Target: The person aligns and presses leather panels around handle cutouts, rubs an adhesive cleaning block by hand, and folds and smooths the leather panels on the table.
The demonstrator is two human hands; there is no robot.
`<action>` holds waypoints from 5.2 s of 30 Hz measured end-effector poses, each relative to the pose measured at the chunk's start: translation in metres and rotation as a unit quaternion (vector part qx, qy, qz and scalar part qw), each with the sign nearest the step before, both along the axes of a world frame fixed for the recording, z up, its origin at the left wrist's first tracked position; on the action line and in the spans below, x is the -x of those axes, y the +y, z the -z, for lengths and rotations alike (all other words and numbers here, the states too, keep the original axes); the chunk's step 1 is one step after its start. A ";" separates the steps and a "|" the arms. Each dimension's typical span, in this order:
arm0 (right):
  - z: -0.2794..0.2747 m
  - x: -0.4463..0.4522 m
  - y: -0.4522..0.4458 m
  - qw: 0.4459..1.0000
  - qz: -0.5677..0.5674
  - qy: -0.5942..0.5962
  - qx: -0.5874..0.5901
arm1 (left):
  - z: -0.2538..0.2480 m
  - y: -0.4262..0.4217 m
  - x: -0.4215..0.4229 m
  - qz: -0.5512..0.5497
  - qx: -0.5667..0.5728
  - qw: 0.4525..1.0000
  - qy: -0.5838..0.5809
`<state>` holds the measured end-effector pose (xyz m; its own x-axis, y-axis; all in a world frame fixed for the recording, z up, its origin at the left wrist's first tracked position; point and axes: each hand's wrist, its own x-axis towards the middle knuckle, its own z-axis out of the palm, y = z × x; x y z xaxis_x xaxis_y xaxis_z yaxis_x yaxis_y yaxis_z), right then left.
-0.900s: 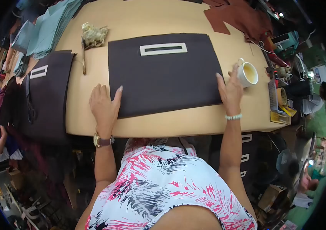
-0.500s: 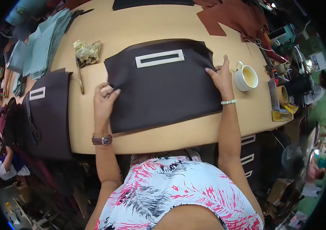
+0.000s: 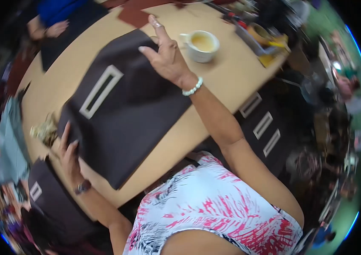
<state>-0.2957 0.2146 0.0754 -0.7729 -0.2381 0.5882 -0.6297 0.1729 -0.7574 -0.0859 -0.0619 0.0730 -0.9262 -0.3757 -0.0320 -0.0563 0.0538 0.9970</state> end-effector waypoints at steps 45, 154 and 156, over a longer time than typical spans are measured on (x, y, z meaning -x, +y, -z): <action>0.195 0.003 0.481 0.667 0.557 -0.248 -0.429 | 0.212 0.396 0.037 0.421 0.019 0.905 -0.065; 0.042 -0.156 0.074 0.923 0.206 -0.325 0.026 | 0.078 0.062 -0.030 0.041 0.593 0.798 -0.101; 0.065 -0.175 0.068 0.937 0.137 -0.303 0.109 | 0.081 0.066 -0.034 0.026 0.598 0.793 -0.114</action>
<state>-0.1208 0.2828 0.0099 -0.9950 0.0936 0.0338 -0.0277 0.0656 -0.9975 -0.0521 0.0045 -0.0076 -0.9628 -0.2250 0.1498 -0.1943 0.9613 0.1953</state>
